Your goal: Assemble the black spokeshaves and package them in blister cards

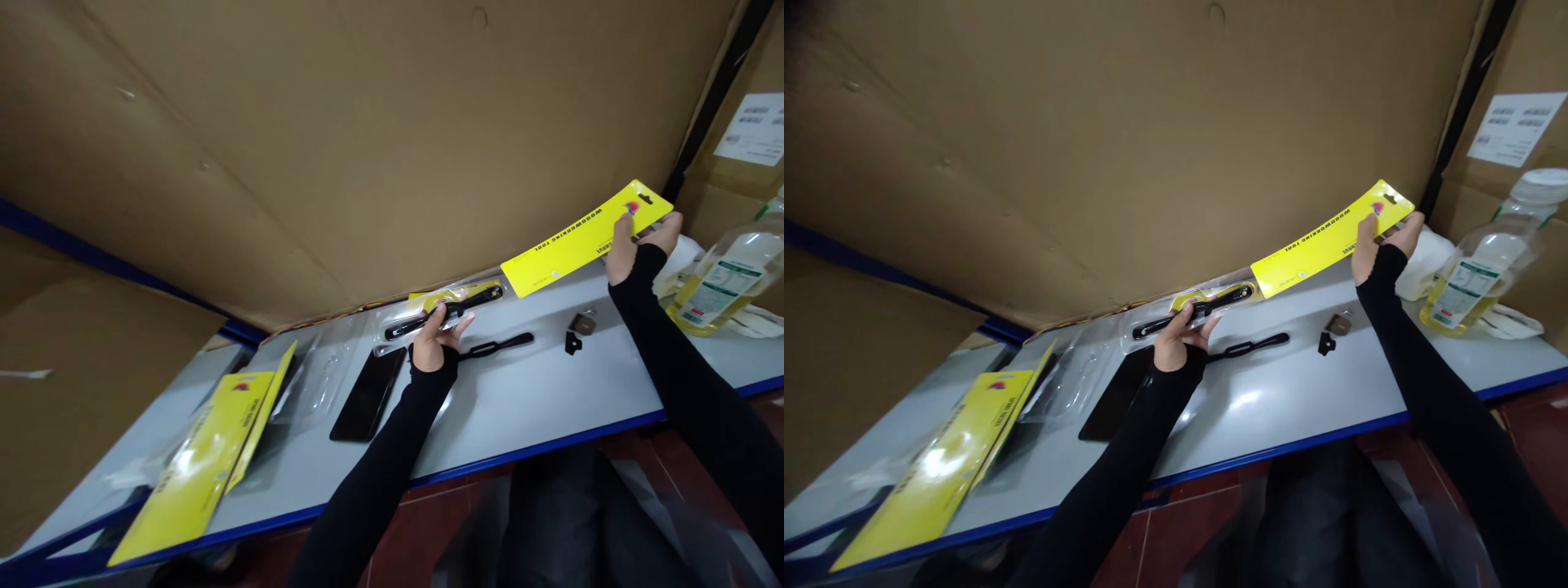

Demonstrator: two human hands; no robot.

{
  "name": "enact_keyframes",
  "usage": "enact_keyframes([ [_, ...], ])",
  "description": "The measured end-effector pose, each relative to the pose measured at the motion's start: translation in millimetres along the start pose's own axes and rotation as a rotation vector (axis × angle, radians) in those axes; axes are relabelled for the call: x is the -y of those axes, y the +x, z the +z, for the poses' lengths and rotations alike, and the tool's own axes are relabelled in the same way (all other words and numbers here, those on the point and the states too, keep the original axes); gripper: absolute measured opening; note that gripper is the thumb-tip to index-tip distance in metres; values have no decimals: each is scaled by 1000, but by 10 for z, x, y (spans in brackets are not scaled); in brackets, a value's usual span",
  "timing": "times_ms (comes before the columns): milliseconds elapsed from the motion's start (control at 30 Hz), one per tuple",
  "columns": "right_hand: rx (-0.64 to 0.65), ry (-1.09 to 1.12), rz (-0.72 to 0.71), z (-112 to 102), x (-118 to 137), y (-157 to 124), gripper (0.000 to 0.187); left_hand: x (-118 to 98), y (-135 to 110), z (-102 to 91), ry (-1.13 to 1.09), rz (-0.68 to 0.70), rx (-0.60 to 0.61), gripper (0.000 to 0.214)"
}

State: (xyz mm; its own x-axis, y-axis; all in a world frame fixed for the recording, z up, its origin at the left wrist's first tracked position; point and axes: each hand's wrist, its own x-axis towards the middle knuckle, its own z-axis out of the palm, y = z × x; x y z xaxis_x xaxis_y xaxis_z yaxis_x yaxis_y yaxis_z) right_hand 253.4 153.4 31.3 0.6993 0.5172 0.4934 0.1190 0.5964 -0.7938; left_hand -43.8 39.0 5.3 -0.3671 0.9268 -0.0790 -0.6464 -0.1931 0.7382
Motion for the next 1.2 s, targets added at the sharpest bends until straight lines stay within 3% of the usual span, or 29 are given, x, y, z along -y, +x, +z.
enact_keyframes([
  [267, 40, -10, 15, -16, -58, 24, 32, 29, -8, -7, -16, 16, -2, 29],
  [500, -22, -17, 38, -71, -46, 88, 35, 7, 5, -43, 28, 53, 40, 30],
  [767, 79, 69, 71, -45, 59, -30, 39, 5, -1, -36, 5, 84, 54, 32],
  [1200, 167, 107, 87, -80, -99, 62, 46, -20, 26, -28, 8, 123, 42, 29],
])
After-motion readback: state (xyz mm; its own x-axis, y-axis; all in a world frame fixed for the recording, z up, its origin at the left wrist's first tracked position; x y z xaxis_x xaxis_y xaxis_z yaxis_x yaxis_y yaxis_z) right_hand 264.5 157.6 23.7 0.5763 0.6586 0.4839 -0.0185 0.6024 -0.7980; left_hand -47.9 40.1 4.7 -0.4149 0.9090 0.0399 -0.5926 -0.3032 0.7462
